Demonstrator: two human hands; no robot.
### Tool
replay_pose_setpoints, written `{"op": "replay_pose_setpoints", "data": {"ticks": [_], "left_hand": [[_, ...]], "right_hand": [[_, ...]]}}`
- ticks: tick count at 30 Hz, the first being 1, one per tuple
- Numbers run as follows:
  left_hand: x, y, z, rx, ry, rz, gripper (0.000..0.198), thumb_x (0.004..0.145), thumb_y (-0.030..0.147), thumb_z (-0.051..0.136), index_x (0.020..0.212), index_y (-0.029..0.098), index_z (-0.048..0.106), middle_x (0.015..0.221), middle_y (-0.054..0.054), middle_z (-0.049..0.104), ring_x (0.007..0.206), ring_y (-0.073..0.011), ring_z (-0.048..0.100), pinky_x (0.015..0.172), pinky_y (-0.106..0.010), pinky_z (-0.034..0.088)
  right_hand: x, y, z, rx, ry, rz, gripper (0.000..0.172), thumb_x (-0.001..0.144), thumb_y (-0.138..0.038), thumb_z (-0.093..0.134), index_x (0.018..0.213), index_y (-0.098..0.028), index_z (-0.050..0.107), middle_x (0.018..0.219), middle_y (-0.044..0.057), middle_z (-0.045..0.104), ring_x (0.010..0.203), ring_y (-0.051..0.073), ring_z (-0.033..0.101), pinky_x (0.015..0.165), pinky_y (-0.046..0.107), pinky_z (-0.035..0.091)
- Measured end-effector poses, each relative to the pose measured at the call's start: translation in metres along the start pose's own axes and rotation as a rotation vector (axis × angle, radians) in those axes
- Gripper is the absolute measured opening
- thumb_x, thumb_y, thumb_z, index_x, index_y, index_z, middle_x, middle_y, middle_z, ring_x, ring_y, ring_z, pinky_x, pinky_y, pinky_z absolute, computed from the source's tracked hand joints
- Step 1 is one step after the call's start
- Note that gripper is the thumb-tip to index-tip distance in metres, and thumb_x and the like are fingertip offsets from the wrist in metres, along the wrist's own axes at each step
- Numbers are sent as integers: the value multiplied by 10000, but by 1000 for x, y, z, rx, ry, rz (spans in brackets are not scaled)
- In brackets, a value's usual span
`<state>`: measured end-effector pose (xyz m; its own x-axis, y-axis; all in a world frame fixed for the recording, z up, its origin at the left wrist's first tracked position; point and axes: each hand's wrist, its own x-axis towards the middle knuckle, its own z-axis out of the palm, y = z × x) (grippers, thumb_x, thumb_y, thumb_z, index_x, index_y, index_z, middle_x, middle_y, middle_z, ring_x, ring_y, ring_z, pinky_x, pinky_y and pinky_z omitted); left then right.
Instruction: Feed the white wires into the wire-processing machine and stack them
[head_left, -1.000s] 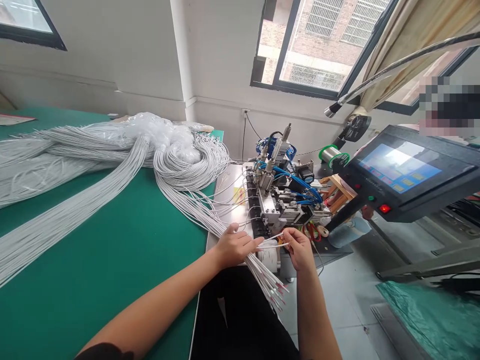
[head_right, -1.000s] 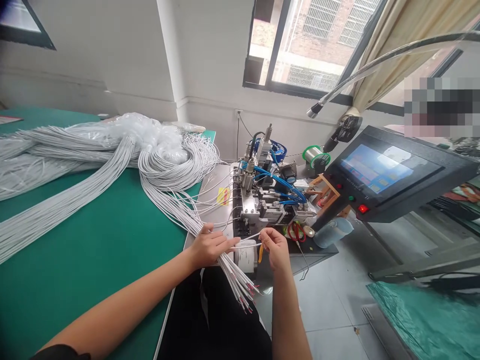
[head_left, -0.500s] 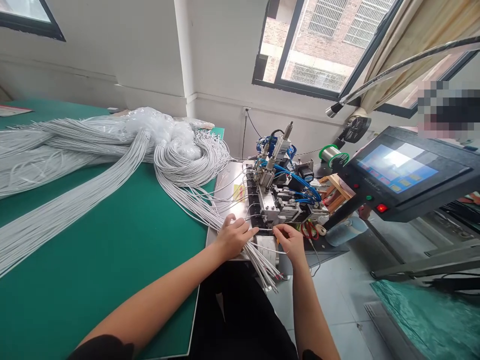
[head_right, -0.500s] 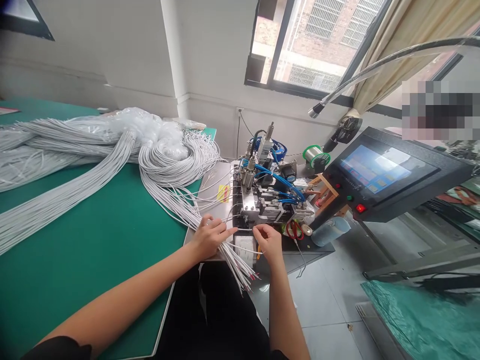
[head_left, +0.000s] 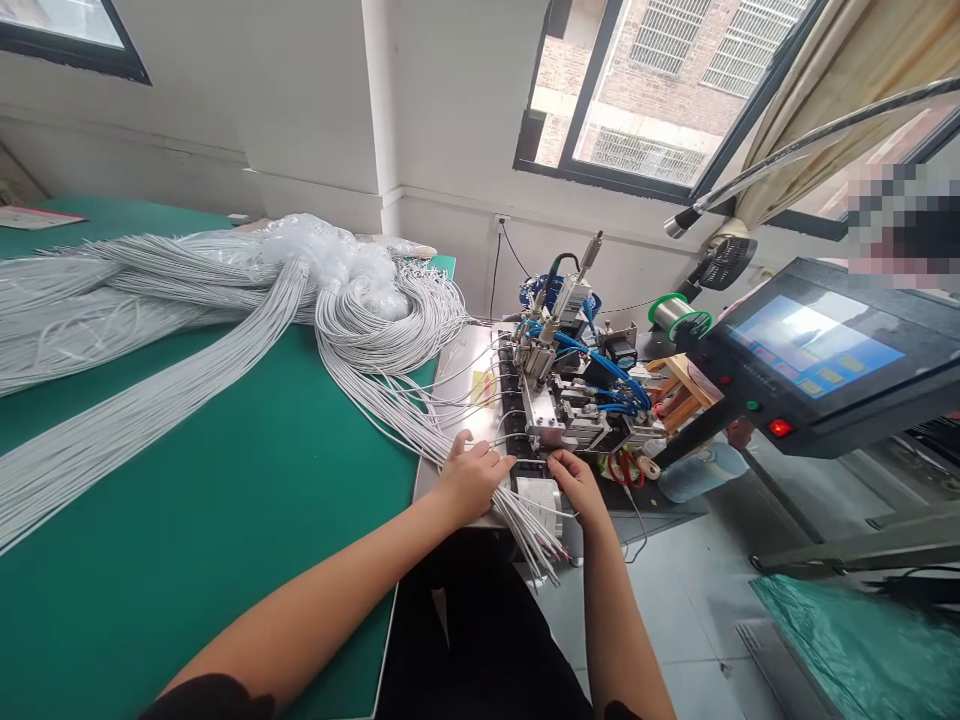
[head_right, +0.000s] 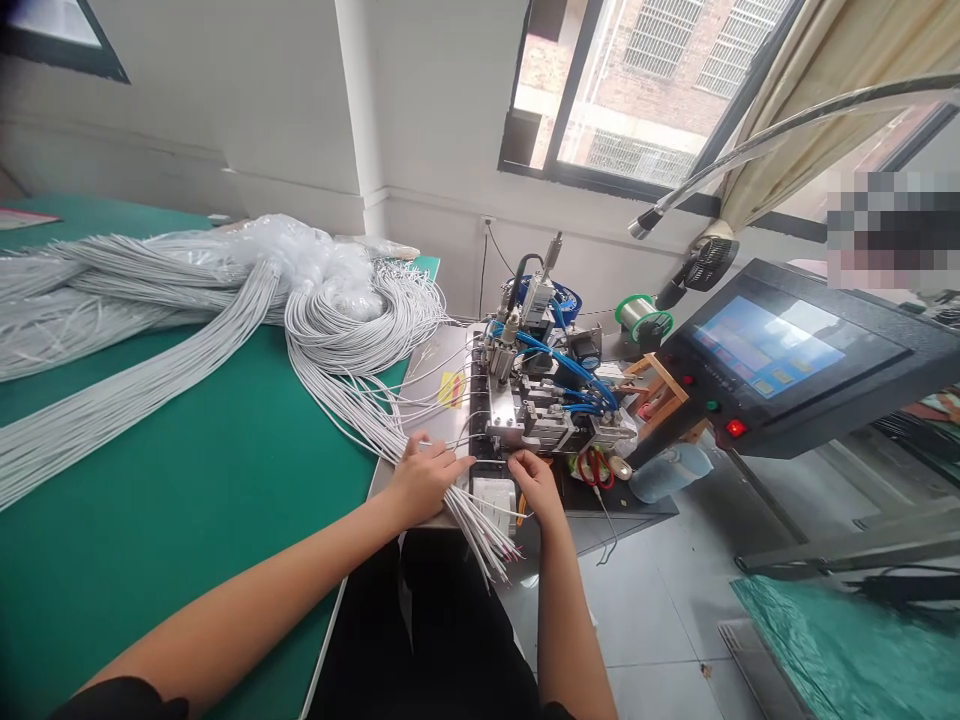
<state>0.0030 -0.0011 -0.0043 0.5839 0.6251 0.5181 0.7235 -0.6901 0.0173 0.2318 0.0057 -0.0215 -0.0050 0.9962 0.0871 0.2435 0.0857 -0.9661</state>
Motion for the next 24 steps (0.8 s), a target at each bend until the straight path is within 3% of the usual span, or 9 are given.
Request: {"op": "replay_pose_setpoints", "data": {"ticks": [7,13,18,24], "left_hand": [[0,0,0,0,-13,16,435,724,74,523,1114,224,641,766,-38,644,760,-197,561,918,-451,203],[1,1,0,26,43,9,427,700,70,535,1075,225,668,741,-40,632,760,-202,543,890,-442,227],[-1,1,-1,27,55,-3,355,726,130,560,1050,228,669,760,-47,643,797,-217,545,893,-449,252],[-2,1,-4,27,105,-55,269,806,169,548,1049,200,657,1122,-83,663,985,-243,565,944,-465,263]], "right_hand": [[3,12,10,244,83,160,328,608,-484,664,589,-197,507,503,-54,380,481,97,297,473,236,234],[4,19,16,272,123,196,387,593,-531,654,545,-203,453,484,-53,383,461,96,307,462,238,250],[-3,14,14,264,114,214,408,597,-557,696,606,-190,517,515,-41,433,475,102,351,472,239,281],[-35,11,-16,45,68,175,460,734,-624,617,725,-164,608,616,-6,507,509,102,362,475,237,267]]}}
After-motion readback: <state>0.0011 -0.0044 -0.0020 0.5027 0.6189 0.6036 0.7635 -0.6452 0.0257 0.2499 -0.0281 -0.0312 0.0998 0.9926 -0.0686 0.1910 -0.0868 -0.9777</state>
